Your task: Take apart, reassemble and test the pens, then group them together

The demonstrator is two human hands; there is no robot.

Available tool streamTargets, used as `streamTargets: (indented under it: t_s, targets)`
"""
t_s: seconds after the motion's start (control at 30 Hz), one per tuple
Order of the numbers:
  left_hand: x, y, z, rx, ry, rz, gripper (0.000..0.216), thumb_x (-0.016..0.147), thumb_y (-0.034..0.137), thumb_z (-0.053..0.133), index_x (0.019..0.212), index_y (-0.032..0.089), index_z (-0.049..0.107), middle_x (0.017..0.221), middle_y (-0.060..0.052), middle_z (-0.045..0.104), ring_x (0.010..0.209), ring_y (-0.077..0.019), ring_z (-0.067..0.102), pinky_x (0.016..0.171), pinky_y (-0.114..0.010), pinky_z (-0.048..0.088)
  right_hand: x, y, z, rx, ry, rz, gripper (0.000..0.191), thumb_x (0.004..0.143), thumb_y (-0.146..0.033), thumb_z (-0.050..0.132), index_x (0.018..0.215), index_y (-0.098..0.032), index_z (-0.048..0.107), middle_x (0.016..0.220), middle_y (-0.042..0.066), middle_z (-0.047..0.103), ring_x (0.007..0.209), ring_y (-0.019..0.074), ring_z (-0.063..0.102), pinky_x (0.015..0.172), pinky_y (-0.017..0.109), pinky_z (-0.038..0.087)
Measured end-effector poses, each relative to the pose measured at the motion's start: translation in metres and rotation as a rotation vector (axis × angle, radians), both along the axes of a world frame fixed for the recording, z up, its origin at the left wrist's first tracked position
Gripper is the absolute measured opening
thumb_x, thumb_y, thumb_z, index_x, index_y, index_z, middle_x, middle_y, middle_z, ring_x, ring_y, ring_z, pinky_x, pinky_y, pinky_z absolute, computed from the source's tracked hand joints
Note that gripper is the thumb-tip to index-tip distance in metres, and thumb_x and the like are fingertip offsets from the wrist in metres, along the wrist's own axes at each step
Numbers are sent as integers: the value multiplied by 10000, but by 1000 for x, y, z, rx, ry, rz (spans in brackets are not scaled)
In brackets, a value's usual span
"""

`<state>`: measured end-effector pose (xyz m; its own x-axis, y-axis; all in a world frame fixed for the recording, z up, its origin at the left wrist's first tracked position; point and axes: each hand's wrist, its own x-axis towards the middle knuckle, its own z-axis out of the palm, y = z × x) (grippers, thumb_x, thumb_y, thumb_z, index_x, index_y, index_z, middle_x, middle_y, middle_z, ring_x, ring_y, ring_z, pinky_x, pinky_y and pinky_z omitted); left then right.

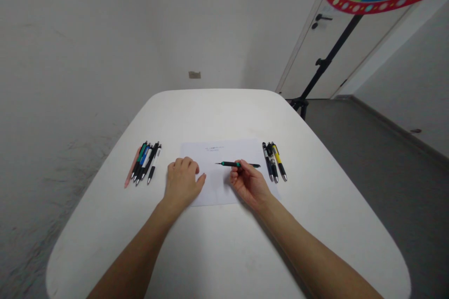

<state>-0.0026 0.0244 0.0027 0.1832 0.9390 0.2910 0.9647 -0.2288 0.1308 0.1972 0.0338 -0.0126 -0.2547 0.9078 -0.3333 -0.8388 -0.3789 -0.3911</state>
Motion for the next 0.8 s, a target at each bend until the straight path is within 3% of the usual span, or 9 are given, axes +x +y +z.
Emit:
streamTargets:
  t_s: [0.4, 0.5, 0.63, 0.8]
  targets:
    - [6, 0, -1, -12, 59, -125, 75, 889, 175, 581, 846, 179, 642, 937, -105, 657, 954, -279, 552, 874, -449, 381, -2, -1, 4, -6, -13, -25, 157, 691, -134, 801, 711, -167, 650, 650, -21, 669, 550, 77, 599, 526, 171, 525]
    - [9, 0, -2, -11, -114, -128, 109, 907, 165, 535, 830, 183, 609, 867, -82, 651, 877, -245, 563, 809, -400, 418, -1, -1, 4, 20, -40, -26, 176, 676, -152, 818, 714, -166, 647, 653, -22, 666, 548, 75, 593, 521, 168, 519]
    - [11, -1, 4, 1, -546, -124, 141, 910, 184, 472, 807, 202, 566, 787, -29, 627, 762, -186, 585, 707, -322, 464, -2, -3, 5, 69, -103, -31, 229, 644, -193, 850, 707, -174, 630, 653, -36, 649, 561, 70, 591, 531, 159, 514]
    - [12, -3, 10, 22, -878, -134, 95, 859, 272, 544, 822, 203, 598, 754, -10, 654, 721, -163, 614, 651, -280, 486, -4, -5, 8, 90, -157, -63, 237, 637, -207, 855, 708, -177, 631, 637, -31, 644, 555, 75, 589, 517, 158, 510]
